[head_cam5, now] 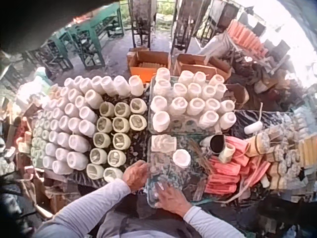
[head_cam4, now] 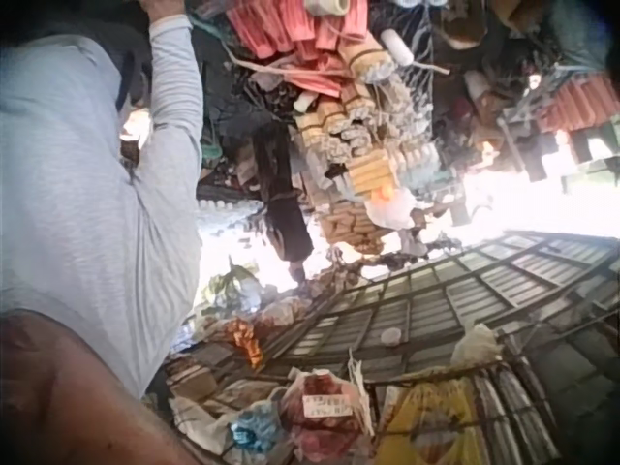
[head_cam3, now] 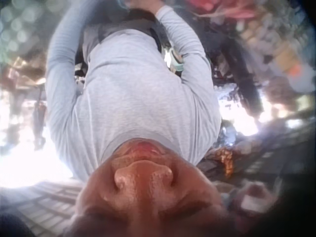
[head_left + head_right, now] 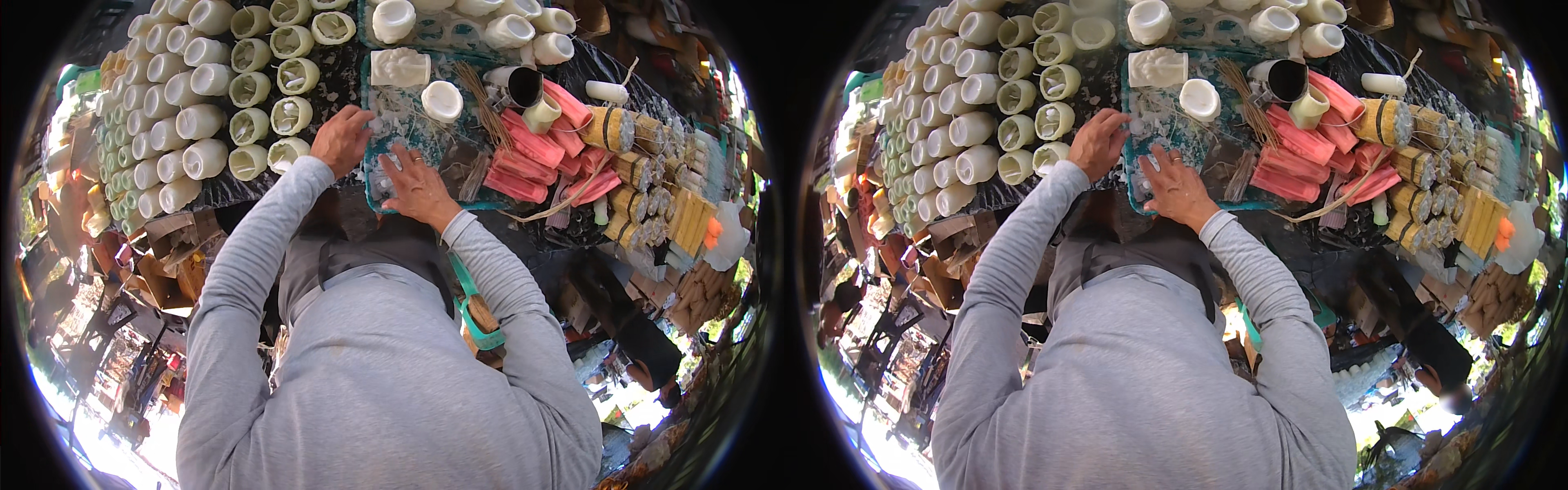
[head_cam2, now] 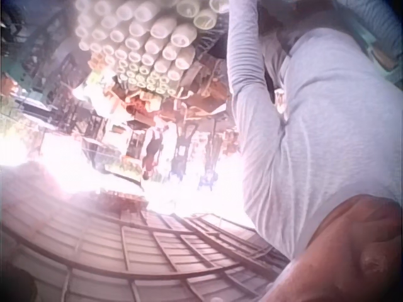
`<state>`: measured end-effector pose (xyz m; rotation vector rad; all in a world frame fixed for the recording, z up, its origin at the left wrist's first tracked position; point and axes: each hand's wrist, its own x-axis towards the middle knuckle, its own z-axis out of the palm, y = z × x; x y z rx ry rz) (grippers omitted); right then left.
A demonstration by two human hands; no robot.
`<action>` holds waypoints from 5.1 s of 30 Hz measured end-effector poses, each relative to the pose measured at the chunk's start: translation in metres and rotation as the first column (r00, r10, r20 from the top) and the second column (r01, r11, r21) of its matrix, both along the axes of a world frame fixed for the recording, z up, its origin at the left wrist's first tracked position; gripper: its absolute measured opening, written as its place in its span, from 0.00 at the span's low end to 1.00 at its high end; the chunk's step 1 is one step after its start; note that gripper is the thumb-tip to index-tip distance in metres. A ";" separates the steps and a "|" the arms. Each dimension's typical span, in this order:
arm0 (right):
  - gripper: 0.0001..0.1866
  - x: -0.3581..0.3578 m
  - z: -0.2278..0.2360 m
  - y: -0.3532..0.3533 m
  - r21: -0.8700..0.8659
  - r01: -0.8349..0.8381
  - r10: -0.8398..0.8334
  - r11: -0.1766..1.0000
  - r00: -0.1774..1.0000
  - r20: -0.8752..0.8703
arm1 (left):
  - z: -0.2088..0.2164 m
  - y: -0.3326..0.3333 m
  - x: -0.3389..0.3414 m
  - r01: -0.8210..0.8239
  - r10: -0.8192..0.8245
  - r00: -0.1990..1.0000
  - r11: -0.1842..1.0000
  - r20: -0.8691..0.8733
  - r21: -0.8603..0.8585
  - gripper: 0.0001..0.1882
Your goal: The person repeatedly picks up small white cylindrical candle bodies and wicks, then inserts the wicks into the candle bodies. The person handles the items one at a time and places the assembled candles back on the table among many others.
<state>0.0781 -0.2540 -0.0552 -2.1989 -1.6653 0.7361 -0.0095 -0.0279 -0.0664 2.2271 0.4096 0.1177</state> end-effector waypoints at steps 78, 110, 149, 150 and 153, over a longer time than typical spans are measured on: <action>0.14 0.014 -0.023 -0.035 -0.394 0.296 0.266 0.870 -0.955 -0.130 | 0.023 -0.076 -0.074 -0.434 0.324 0.901 0.703 -0.290 -0.563 0.14; 0.09 0.080 0.064 0.385 -0.391 0.277 -0.426 0.878 0.079 -0.901 | 0.099 0.031 -0.164 -0.500 0.455 0.865 0.807 -0.210 -0.313 0.11; 0.34 -0.012 0.025 -0.002 -0.254 0.487 -0.535 0.835 0.826 -0.175 | 0.080 0.024 -0.111 -0.025 -0.119 0.942 0.907 -0.314 -0.420 0.15; 0.35 -0.022 0.017 -0.007 -0.183 0.498 -0.523 0.847 0.843 -0.127 | 0.072 0.013 -0.110 0.035 -0.201 0.897 0.920 -0.394 -0.389 0.16; 0.38 -0.050 -0.002 -0.008 -0.040 0.536 -0.537 0.843 0.840 -0.079 | 0.050 -0.016 -0.111 0.128 -0.263 0.862 0.940 -0.433 -0.317 0.17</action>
